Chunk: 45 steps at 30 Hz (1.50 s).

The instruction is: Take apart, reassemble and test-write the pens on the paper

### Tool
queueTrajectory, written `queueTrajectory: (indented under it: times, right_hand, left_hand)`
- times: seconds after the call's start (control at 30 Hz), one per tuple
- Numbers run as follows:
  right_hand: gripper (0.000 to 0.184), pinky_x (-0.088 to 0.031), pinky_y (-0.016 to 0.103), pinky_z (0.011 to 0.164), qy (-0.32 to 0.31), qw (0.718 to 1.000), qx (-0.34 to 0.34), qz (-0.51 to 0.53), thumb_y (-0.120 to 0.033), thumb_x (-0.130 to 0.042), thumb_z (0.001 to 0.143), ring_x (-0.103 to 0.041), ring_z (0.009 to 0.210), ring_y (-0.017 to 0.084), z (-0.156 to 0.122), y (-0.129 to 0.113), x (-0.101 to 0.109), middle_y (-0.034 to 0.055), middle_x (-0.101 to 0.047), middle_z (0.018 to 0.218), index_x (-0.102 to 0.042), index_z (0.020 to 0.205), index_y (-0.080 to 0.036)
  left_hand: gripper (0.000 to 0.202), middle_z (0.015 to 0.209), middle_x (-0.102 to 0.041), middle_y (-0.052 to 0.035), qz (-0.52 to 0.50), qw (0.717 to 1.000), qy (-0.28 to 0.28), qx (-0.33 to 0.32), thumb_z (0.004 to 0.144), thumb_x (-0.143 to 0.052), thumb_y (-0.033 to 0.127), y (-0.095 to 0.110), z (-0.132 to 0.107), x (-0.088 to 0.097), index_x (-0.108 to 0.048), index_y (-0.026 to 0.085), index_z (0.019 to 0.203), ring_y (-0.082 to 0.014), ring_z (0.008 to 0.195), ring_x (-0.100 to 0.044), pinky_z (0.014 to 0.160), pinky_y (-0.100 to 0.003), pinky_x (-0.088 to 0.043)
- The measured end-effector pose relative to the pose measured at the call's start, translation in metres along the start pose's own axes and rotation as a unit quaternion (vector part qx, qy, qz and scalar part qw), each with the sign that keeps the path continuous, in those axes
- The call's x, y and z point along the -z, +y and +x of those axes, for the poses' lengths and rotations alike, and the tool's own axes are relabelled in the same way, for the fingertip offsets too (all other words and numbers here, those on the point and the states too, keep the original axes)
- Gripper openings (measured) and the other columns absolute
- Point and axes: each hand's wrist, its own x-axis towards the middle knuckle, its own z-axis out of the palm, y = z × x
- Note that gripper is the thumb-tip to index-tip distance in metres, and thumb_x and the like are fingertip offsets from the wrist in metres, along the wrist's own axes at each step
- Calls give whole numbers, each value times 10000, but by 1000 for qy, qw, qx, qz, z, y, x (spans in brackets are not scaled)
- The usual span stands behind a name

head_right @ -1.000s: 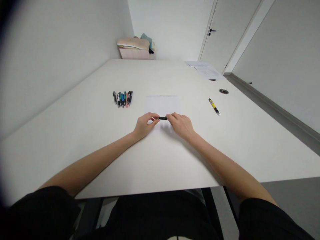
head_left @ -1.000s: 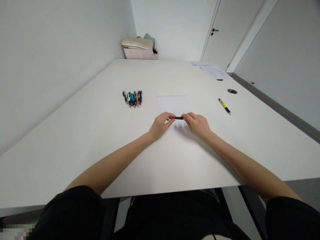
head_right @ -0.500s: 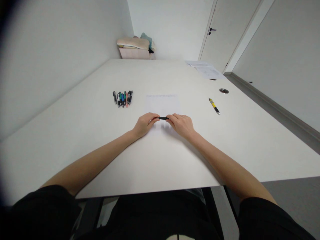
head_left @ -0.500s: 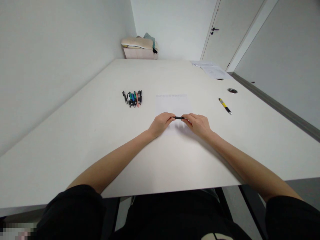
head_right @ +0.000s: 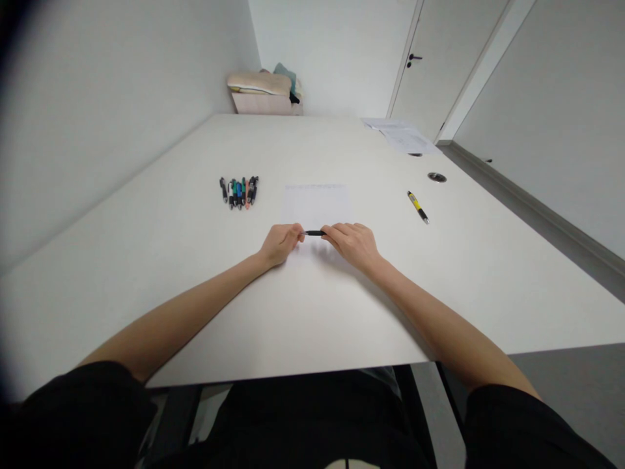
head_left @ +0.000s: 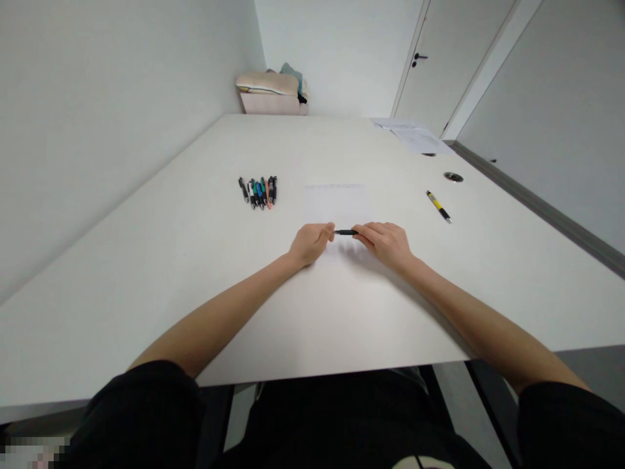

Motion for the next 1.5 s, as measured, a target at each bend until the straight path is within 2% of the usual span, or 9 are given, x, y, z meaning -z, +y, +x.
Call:
queueTrajectory:
  times: [0.17, 0.33, 0.53, 0.73, 0.87, 1.03, 1.23, 1.4, 1.5]
  right_hand:
    - [364, -316, 248, 579, -37, 999, -35, -3, -408, -371, 953, -593, 638, 106, -1, 2, -2, 33, -716, 839, -672, 1008, -211]
    - [342, -324, 249, 575, -40, 998, -43, -3, -404, -395, 945, -600, 637, 108, -1, 2, -2, 18, -716, 843, -672, 1014, -216]
    - [351, -332, 248, 588, -30, 999, -27, 3, -412, -387, 947, -603, 645, 106, -2, -2, -3, 13, -716, 840, -674, 1013, -220]
    - [349, -323, 251, 581, -55, 998, -37, 2, -394, -375, 953, -589, 619, 107, -2, -3, -1, 27, -712, 830, -671, 1005, -215]
    - [341, -323, 250, 581, -43, 999, -33, 5, -394, -388, 948, -589, 625, 106, -2, -4, -1, 23, -713, 826, -674, 995, -213]
    - [357, -323, 250, 590, -44, 999, -26, 13, -408, -382, 949, -585, 631, 104, -2, -5, -2, 34, -709, 825, -678, 1000, -216]
    - [358, -322, 245, 582, -51, 998, -48, 6, -402, -378, 950, -585, 630, 110, -3, -2, -3, 44, -706, 828, -674, 1023, -216]
    - [356, -319, 249, 571, -55, 996, -63, -3, -414, -380, 946, -591, 634, 117, -3, -1, -3, 36, -710, 855, -668, 1032, -224]
    - [348, -323, 250, 578, -59, 997, -57, -1, -403, -385, 946, -594, 643, 119, -2, -1, -2, 34, -711, 856, -672, 1024, -223]
  left_hand:
    - [268, 728, -577, 29, -50, 999, 11, 1, 875, -480, 352, -3, -2, -3, -510, 185, 1082, -73, 501, -468, 540, -204, -380]
    - [162, 791, -602, -6, -11, 1000, 7, -25, 876, -473, 309, -2, 1, -3, -569, 181, 900, -96, 604, -503, 616, -225, -405]
    - [512, 558, -538, -10, -17, 999, -5, 28, 946, -259, 423, -3, 1, 0, -530, 162, 600, -115, 541, -501, 600, -250, -401]
    - [275, 815, -613, 6, -61, 998, 14, -2, 868, -486, 391, -5, -2, -3, -544, 186, 1043, -72, 524, -482, 557, -211, -400]
    - [167, 798, -601, -6, -44, 998, 10, -38, 845, -530, 332, -4, 0, -3, -570, 170, 857, -83, 570, -483, 598, -222, -411]
    - [427, 631, -560, -14, -39, 998, -15, -35, 932, -354, 380, -6, 2, 0, -545, 160, 621, -110, 594, -515, 631, -251, -409]
    - [268, 878, -618, -14, -78, 997, 9, -17, 838, -544, 359, -5, 0, -2, -551, 171, 1028, -64, 531, -477, 557, -212, -405]
    - [136, 825, -597, -10, -70, 997, 25, -6, 838, -542, 306, -3, 2, 0, -564, 171, 839, -76, 578, -482, 573, -208, -407]
    - [293, 737, -566, -18, -59, 998, 24, -16, 897, -442, 337, -4, 2, 2, -556, 163, 691, -98, 615, -497, 604, -227, -408]
